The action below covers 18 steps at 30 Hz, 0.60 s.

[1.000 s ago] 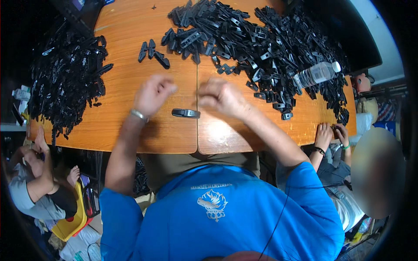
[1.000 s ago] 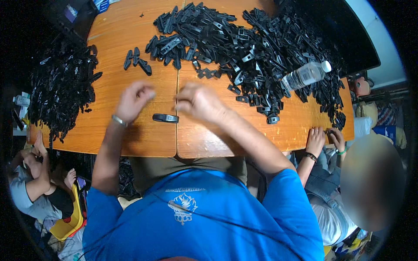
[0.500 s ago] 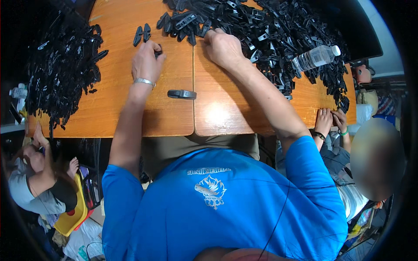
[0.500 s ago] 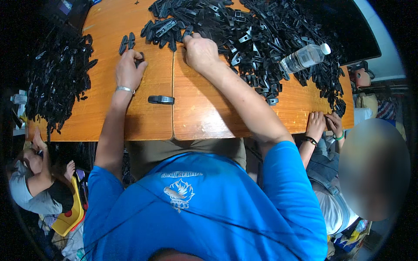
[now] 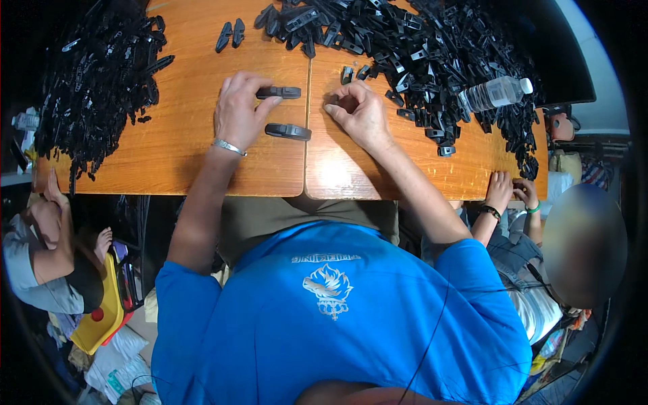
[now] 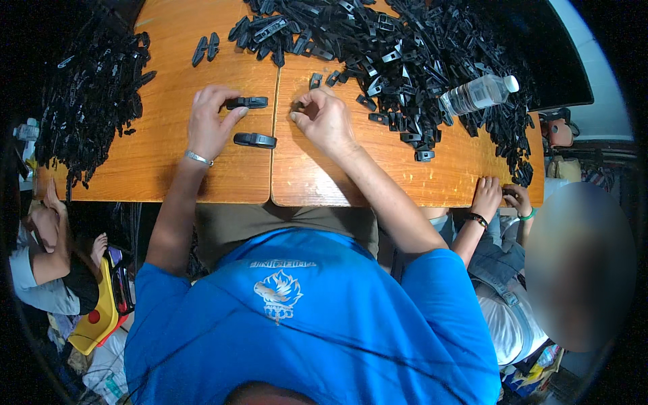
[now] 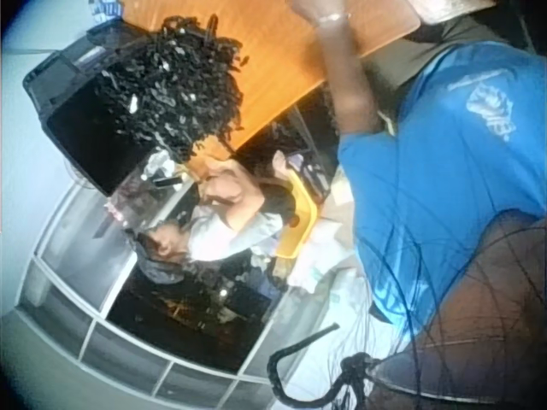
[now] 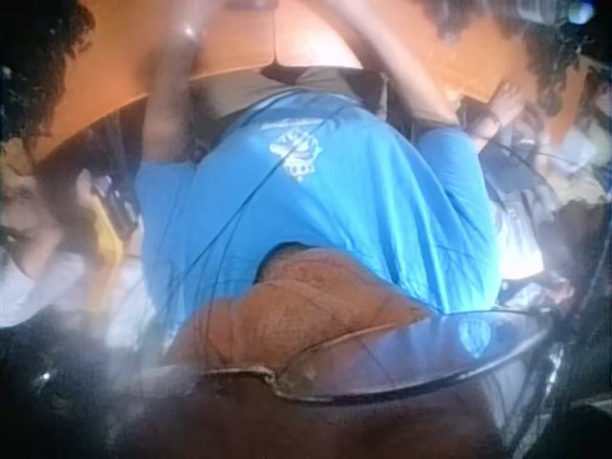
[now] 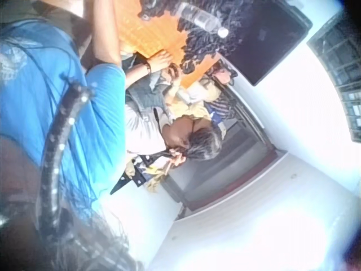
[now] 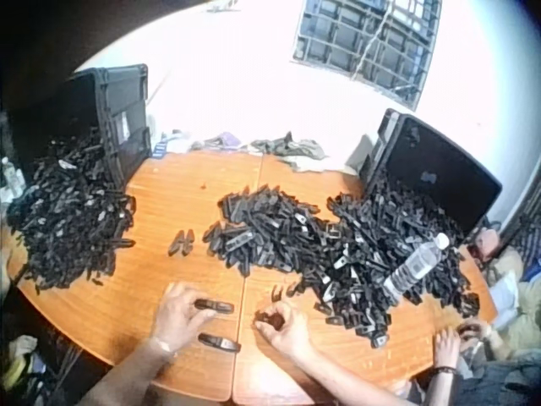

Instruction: The person assembles small plastic components by snapping pieces together by hand and stacking them on the table, then clears the assembled pieces aside and sorts through the remaining loose components.

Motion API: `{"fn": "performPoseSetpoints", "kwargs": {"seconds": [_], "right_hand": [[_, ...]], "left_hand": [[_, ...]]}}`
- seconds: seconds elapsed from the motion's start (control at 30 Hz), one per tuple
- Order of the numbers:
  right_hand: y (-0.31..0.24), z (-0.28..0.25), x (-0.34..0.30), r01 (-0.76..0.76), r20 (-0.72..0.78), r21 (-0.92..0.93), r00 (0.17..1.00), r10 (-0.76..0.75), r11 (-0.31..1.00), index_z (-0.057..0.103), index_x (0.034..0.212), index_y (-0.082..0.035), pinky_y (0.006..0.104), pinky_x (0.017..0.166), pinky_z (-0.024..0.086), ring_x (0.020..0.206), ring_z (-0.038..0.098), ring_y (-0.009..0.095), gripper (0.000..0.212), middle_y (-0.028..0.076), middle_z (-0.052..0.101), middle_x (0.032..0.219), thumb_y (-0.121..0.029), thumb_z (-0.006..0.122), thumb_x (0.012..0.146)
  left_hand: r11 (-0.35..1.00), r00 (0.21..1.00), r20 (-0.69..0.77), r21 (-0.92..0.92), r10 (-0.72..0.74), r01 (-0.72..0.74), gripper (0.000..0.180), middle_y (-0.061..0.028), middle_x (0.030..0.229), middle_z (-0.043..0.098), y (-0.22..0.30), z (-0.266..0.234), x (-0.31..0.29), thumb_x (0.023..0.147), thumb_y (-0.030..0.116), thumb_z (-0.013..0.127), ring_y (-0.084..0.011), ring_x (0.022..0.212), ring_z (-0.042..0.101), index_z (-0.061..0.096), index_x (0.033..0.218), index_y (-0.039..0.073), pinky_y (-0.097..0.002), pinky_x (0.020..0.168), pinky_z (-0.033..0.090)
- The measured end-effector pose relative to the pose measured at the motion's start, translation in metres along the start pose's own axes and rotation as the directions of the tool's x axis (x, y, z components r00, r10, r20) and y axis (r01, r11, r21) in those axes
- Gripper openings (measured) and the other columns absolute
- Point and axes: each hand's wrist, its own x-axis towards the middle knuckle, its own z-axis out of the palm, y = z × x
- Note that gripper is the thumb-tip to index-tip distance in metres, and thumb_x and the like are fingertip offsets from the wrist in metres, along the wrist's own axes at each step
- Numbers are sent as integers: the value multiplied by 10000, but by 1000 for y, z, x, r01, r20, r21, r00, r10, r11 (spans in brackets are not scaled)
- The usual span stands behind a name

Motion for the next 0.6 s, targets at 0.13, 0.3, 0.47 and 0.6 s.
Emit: {"fn": "performPoseSetpoints", "kwargs": {"seconds": [0.13, 0.3, 0.47, 0.6], "right_hand": [[-12, -24, 3, 175, 94, -472, 985, -148, 864, 793, 1072, -36, 401, 777, 613, 884, 764, 307, 292, 129, 739, 1007, -101, 923, 819], [-25, -5, 18, 272, 144, -275, 960, -240, 922, 838, 1055, -87, 454, 837, 597, 931, 734, 342, 276, 130, 706, 1054, -165, 929, 806], [-28, 23, 28, 385, 69, -254, 922, -381, 887, 844, 1036, -87, 427, 793, 601, 901, 730, 322, 273, 113, 701, 1002, -150, 938, 788], [-18, 21, 34, 403, 117, -247, 915, -386, 881, 845, 1029, -87, 423, 764, 599, 892, 731, 316, 289, 102, 701, 999, -116, 939, 758]], "left_hand": [[993, 992, 66, 46, -107, 104, 187, -94, 1051, 692, -1, -2, -6, 871, 160, 869, -330, 1058, 637, 782, 1017, 82, -456, 904, 542], [996, 994, 68, 26, -91, 89, 194, -96, 1027, 685, -1, 0, -4, 847, 139, 884, -333, 1027, 643, 779, 996, 74, -456, 880, 542], [1000, 996, 87, -16, -19, 21, 217, -101, 1020, 682, -2, 0, -3, 846, 105, 877, -327, 999, 643, 772, 1027, 49, -436, 860, 528], [999, 996, 81, -27, -27, 30, 208, -104, 1005, 672, 1, -1, -2, 846, 104, 870, -331, 994, 643, 764, 1014, 42, -442, 851, 525]]}}
